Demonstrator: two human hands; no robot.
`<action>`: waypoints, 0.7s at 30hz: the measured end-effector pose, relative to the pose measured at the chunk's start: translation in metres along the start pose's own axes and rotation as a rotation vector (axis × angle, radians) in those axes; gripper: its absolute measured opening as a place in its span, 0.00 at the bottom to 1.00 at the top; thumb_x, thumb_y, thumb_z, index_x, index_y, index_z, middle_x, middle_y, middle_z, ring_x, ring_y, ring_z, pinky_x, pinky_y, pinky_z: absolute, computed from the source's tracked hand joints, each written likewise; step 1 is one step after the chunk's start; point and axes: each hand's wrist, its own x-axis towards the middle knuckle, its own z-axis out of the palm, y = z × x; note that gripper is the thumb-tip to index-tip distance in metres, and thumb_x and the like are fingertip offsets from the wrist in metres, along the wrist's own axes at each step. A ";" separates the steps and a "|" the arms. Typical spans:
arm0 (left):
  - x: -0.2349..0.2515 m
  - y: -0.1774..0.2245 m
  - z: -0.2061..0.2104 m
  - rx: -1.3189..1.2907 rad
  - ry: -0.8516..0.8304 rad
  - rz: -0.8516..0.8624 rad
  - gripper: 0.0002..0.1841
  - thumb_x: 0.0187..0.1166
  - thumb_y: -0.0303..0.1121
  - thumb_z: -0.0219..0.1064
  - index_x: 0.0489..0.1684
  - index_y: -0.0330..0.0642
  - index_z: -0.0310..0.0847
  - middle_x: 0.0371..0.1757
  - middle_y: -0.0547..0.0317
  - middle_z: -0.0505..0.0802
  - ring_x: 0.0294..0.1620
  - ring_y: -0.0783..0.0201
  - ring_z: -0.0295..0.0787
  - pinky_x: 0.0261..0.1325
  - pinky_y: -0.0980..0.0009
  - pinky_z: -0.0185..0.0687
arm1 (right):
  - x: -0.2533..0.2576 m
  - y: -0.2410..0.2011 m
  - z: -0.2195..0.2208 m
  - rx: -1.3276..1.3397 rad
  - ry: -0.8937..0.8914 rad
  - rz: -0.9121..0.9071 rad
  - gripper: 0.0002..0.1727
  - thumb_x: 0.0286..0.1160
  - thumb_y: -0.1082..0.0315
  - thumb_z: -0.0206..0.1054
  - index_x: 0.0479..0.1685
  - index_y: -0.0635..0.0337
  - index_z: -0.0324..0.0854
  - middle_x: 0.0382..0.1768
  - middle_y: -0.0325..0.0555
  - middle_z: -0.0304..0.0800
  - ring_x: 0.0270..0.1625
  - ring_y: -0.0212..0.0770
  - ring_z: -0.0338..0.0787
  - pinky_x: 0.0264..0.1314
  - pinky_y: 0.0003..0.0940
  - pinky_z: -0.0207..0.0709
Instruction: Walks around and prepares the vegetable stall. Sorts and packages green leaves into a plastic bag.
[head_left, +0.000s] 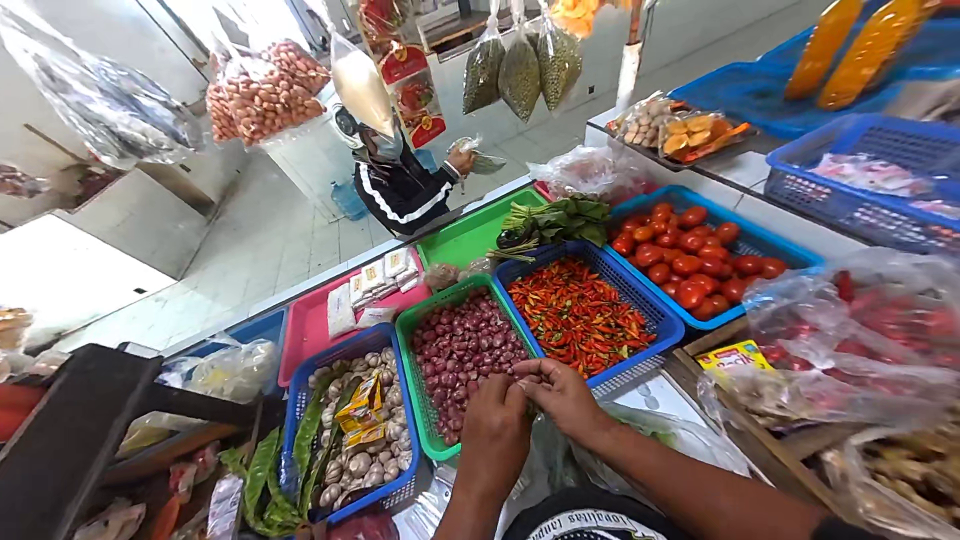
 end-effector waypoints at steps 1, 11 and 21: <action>-0.002 0.001 0.000 -0.009 -0.024 -0.029 0.04 0.74 0.33 0.71 0.37 0.44 0.88 0.45 0.53 0.91 0.48 0.55 0.91 0.51 0.59 0.91 | 0.000 -0.001 0.003 -0.018 0.038 0.000 0.18 0.75 0.68 0.74 0.62 0.61 0.84 0.50 0.43 0.95 0.45 0.33 0.94 0.52 0.29 0.90; -0.020 -0.035 -0.008 -0.596 -0.285 -0.357 0.10 0.74 0.32 0.71 0.45 0.34 0.85 0.39 0.51 0.91 0.38 0.61 0.90 0.46 0.58 0.90 | -0.009 0.010 0.001 -0.515 0.004 -0.476 0.24 0.70 0.62 0.78 0.68 0.50 0.87 0.53 0.39 0.96 0.58 0.41 0.91 0.67 0.45 0.84; -0.028 -0.015 0.008 -0.840 0.164 -0.585 0.20 0.72 0.24 0.66 0.64 0.32 0.72 0.41 0.57 0.92 0.34 0.67 0.92 0.35 0.68 0.92 | 0.003 0.020 0.020 -0.503 0.051 -0.490 0.15 0.74 0.62 0.74 0.54 0.58 0.84 0.45 0.43 0.92 0.50 0.37 0.91 0.58 0.38 0.88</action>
